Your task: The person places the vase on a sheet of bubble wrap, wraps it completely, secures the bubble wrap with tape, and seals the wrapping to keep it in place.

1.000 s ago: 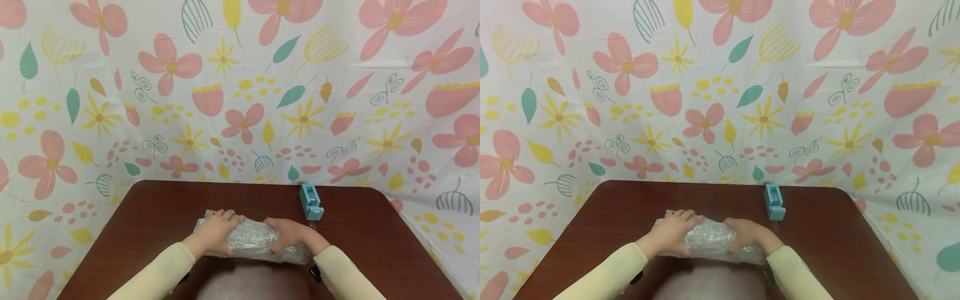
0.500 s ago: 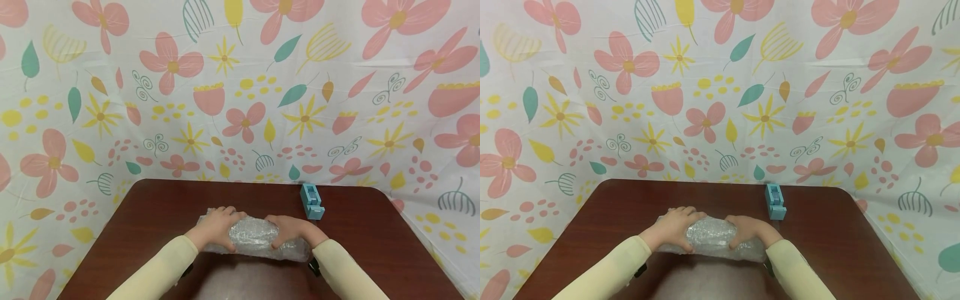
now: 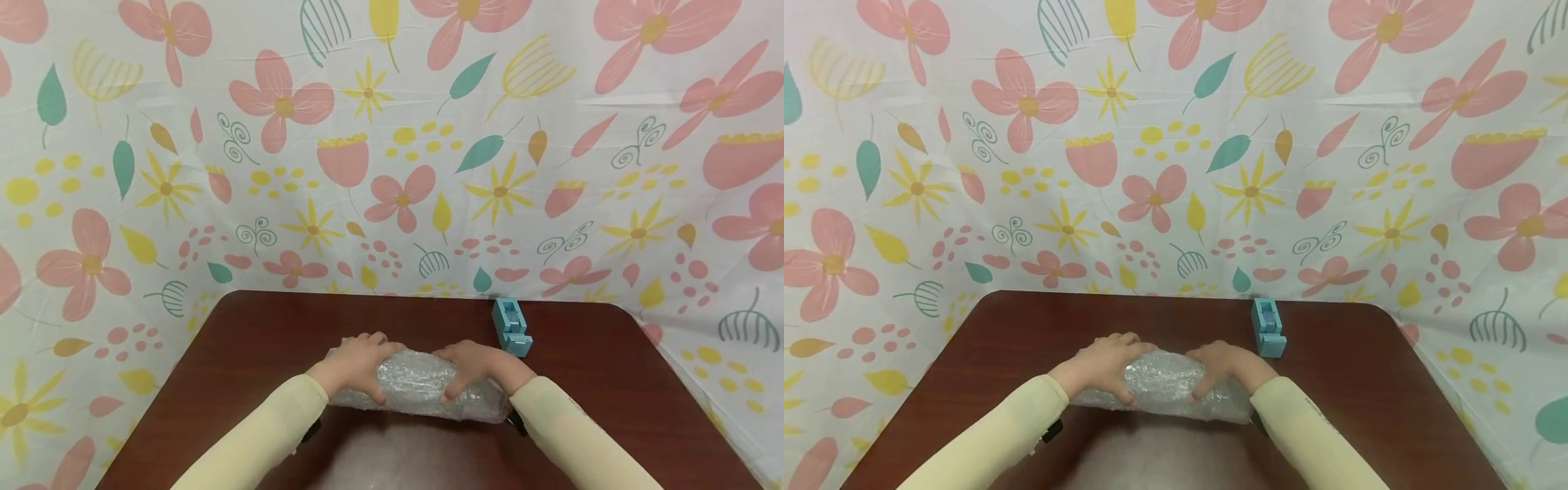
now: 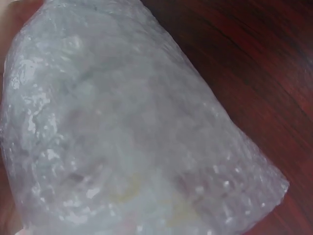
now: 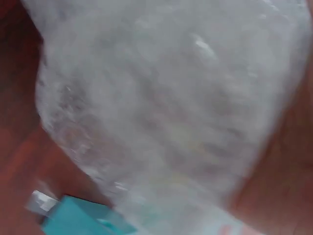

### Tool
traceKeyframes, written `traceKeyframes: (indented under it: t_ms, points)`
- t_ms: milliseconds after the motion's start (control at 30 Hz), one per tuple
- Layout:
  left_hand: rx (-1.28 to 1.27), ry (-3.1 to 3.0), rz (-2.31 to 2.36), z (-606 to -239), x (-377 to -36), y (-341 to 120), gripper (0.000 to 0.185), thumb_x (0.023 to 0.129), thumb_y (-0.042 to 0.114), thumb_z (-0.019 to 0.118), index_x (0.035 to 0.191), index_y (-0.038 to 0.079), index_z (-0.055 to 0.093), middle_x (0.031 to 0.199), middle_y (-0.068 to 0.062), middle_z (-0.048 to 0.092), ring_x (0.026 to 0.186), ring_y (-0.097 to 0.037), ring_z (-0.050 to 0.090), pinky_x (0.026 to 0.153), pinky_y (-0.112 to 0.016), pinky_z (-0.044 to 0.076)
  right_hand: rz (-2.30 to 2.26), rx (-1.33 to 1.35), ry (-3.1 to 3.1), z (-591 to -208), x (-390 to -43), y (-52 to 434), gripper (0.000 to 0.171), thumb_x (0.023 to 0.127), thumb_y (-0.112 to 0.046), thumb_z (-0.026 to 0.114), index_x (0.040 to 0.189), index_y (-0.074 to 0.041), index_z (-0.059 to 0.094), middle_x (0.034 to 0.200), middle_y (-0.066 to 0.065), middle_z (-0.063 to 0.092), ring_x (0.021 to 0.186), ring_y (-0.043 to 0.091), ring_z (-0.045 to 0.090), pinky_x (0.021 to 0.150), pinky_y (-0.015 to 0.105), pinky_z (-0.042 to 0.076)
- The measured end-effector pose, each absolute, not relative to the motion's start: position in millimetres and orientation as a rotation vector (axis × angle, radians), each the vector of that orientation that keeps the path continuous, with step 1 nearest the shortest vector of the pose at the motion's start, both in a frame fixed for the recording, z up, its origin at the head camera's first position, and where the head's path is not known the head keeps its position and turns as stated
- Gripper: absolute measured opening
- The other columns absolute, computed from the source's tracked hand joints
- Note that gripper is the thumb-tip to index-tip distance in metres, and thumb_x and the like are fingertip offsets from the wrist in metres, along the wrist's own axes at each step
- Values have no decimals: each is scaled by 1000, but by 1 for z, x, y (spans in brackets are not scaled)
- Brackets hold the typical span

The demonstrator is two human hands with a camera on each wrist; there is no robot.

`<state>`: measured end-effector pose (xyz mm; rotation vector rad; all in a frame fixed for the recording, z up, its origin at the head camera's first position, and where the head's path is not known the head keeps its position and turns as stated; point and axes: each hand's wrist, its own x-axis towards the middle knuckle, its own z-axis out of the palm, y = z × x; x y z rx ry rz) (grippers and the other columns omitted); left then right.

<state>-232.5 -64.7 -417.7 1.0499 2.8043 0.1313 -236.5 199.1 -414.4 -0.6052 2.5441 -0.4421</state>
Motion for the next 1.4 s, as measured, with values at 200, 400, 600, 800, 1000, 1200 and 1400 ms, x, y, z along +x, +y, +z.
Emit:
traceKeyframes:
  t_ms: [200,400,600,800,1000,1200,1400]
  points:
    - [1019,2788,157,-418,-233,-66,97,68,53,92,151,29,49,139,-4,59,120,-28,60,90,-49,56,-367,-614,2963,-414,-192,193,100,71,-49,91,150,-4,49,156,24,48,143,47,45,108,68,44]
    - [974,2764,175,-413,-235,-64,96,68,49,93,151,31,48,140,-3,58,122,-28,59,93,-52,55,-416,-751,3267,-444,-159,196,105,68,-57,89,153,-13,46,157,19,47,142,43,49,102,68,48]
    - [903,2714,208,-406,-241,-60,96,69,44,93,153,32,47,142,-3,55,127,-31,56,100,-57,53,-119,-797,3387,-462,-152,187,111,62,-59,92,152,-13,45,157,18,46,141,43,48,104,65,47]
    - [839,2635,264,-407,-251,-59,99,70,43,93,155,31,44,155,-6,48,139,-37,51,104,-64,49,81,-797,3401,-475,-160,179,116,56,-58,95,151,-14,46,145,20,53,131,45,53,99,61,52]
    - [788,2560,358,-410,-259,-58,99,70,37,93,155,29,44,161,-9,41,147,-38,43,109,-56,49,200,-859,3467,-482,-169,179,109,56,-49,99,147,-15,50,130,18,60,120,42,58,91,54,57]
    - [759,2510,368,-403,-263,-56,98,72,36,92,156,28,43,167,-11,34,154,-37,34,116,-55,44,179,-874,3492,-484,-173,181,102,57,-42,99,144,-15,53,126,16,61,117,40,60,87,49,59]
    - [728,2489,334,-398,-265,-54,97,74,39,91,156,30,42,168,-9,33,155,-33,33,117,-55,43,134,-865,3474,-481,-176,181,100,58,-42,98,143,-14,54,126,16,63,116,39,60,83,47,61]
